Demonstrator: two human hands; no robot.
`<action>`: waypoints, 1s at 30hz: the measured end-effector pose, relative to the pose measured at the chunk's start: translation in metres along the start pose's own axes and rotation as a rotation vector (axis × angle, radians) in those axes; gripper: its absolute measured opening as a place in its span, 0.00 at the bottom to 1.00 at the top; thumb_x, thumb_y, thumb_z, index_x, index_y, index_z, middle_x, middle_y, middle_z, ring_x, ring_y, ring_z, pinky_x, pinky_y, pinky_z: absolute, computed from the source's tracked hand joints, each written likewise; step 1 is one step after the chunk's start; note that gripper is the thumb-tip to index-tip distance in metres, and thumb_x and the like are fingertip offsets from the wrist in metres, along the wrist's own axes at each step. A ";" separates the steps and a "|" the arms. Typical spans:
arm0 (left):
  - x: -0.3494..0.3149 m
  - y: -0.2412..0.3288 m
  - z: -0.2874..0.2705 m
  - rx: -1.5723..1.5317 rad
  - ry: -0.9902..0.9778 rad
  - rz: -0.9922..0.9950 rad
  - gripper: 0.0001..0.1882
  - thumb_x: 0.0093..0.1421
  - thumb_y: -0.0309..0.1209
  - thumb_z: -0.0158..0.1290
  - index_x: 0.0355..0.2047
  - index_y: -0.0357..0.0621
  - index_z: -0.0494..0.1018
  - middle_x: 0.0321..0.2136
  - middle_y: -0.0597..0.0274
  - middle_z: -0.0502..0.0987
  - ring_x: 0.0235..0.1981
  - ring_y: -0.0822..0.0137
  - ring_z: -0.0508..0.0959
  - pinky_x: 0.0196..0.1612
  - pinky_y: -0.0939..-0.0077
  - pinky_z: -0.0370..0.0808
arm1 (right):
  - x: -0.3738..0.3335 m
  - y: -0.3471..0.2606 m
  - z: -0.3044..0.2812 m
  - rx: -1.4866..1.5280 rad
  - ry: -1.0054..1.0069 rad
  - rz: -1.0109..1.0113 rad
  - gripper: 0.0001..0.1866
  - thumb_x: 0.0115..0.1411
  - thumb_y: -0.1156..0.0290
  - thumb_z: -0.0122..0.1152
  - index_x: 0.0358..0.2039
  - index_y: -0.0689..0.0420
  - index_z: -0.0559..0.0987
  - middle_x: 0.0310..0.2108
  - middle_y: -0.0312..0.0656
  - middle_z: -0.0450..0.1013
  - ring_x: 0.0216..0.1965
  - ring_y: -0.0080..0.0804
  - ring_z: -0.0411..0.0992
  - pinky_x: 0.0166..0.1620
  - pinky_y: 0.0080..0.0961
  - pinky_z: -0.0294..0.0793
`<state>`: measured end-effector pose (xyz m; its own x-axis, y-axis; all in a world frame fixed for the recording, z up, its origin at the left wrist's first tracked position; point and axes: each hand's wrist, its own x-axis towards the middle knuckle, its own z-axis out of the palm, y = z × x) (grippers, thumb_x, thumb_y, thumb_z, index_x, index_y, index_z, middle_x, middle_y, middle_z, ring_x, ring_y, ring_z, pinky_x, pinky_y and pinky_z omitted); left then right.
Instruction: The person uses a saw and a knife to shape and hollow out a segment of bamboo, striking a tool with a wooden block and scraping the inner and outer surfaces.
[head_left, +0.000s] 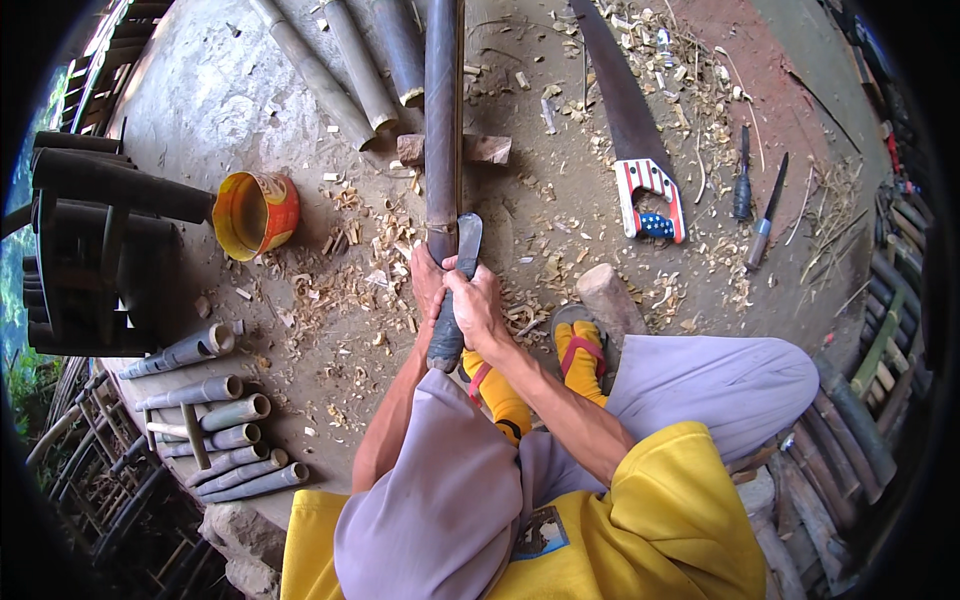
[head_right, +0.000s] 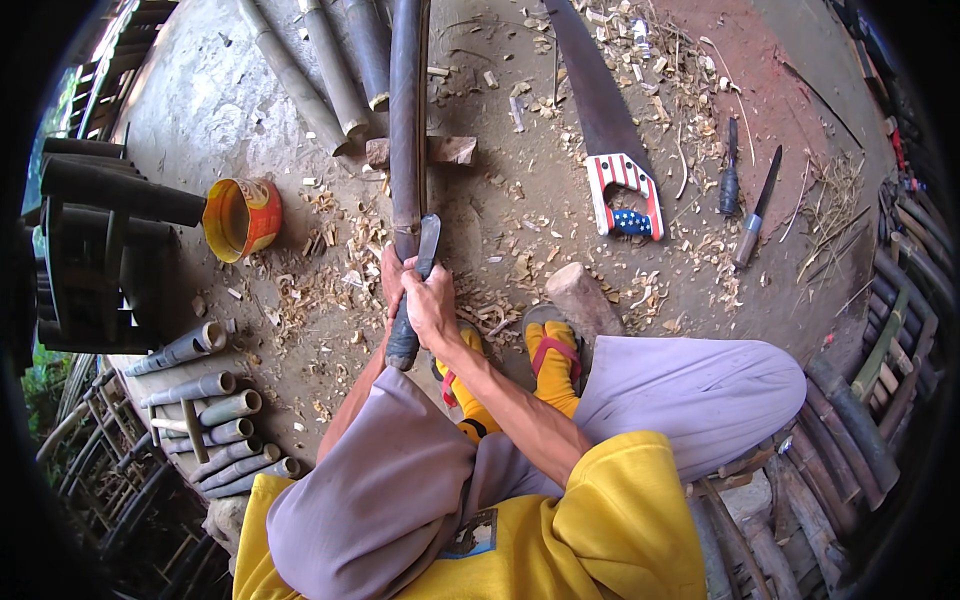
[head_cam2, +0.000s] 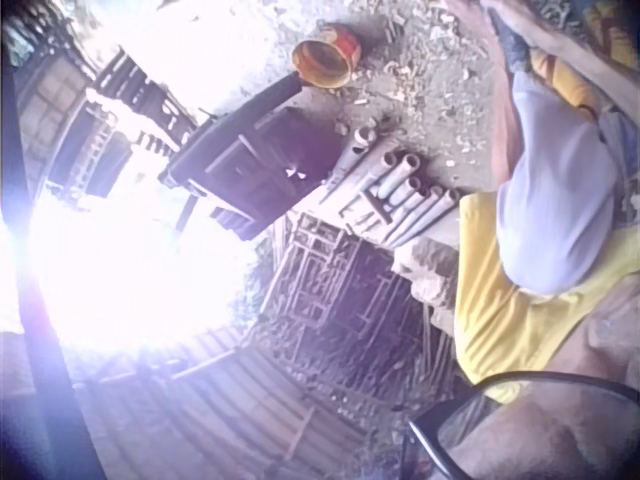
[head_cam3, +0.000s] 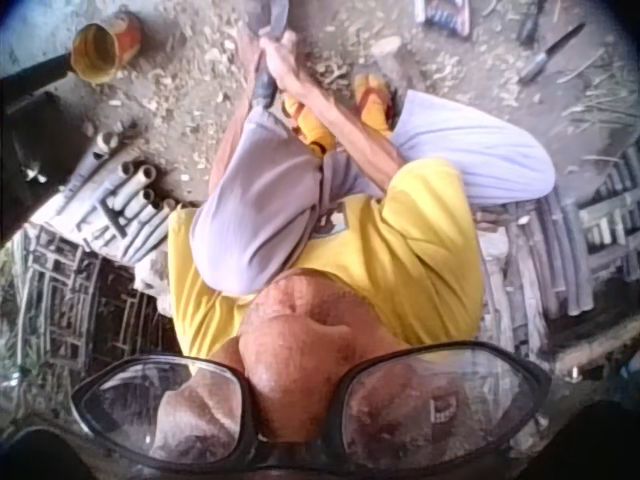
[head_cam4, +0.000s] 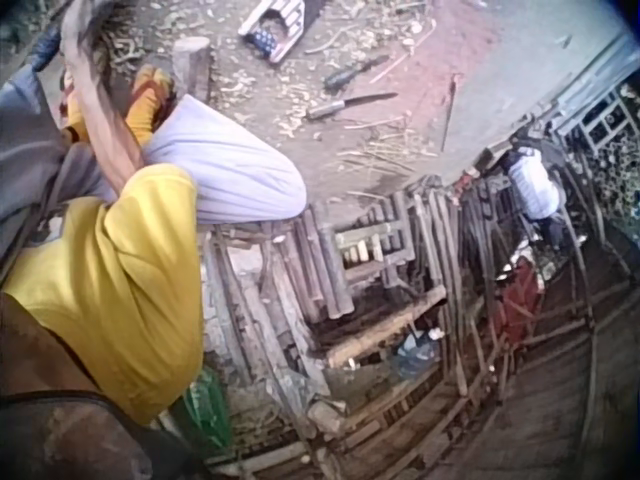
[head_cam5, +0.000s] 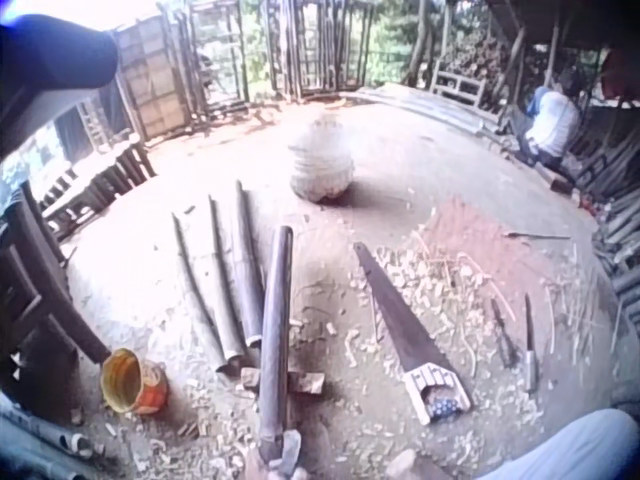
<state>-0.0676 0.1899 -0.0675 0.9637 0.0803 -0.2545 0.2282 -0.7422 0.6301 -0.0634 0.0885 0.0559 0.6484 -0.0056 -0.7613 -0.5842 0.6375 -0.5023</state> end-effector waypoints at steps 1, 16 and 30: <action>0.001 0.000 0.001 -0.012 0.008 0.008 0.18 0.49 0.34 0.54 0.37 0.37 0.64 0.32 0.46 0.68 0.37 0.47 0.70 0.40 0.57 0.68 | 0.000 0.001 0.002 0.016 0.005 0.000 0.12 0.56 0.73 0.48 0.41 0.63 0.65 0.15 0.41 0.67 0.12 0.32 0.68 0.14 0.28 0.70; 0.001 0.025 -0.003 -0.153 0.009 -0.040 0.14 0.55 0.36 0.51 0.36 0.38 0.65 0.29 0.51 0.66 0.34 0.52 0.69 0.37 0.62 0.66 | 0.053 -0.060 0.015 -0.150 0.024 -0.205 0.12 0.56 0.75 0.48 0.40 0.65 0.66 0.15 0.42 0.67 0.11 0.29 0.67 0.14 0.27 0.69; 0.004 0.027 -0.003 0.090 0.001 0.248 0.13 0.55 0.36 0.50 0.34 0.40 0.65 0.29 0.54 0.66 0.34 0.53 0.69 0.38 0.61 0.67 | 0.051 -0.038 0.004 -0.183 0.002 -0.260 0.12 0.57 0.77 0.45 0.41 0.65 0.66 0.14 0.43 0.67 0.11 0.30 0.67 0.15 0.28 0.70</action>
<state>-0.0572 0.1720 -0.0494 0.9889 -0.1103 -0.0997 -0.0278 -0.7957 0.6051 -0.0063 0.0672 0.0383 0.7869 -0.1517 -0.5981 -0.4769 0.4655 -0.7456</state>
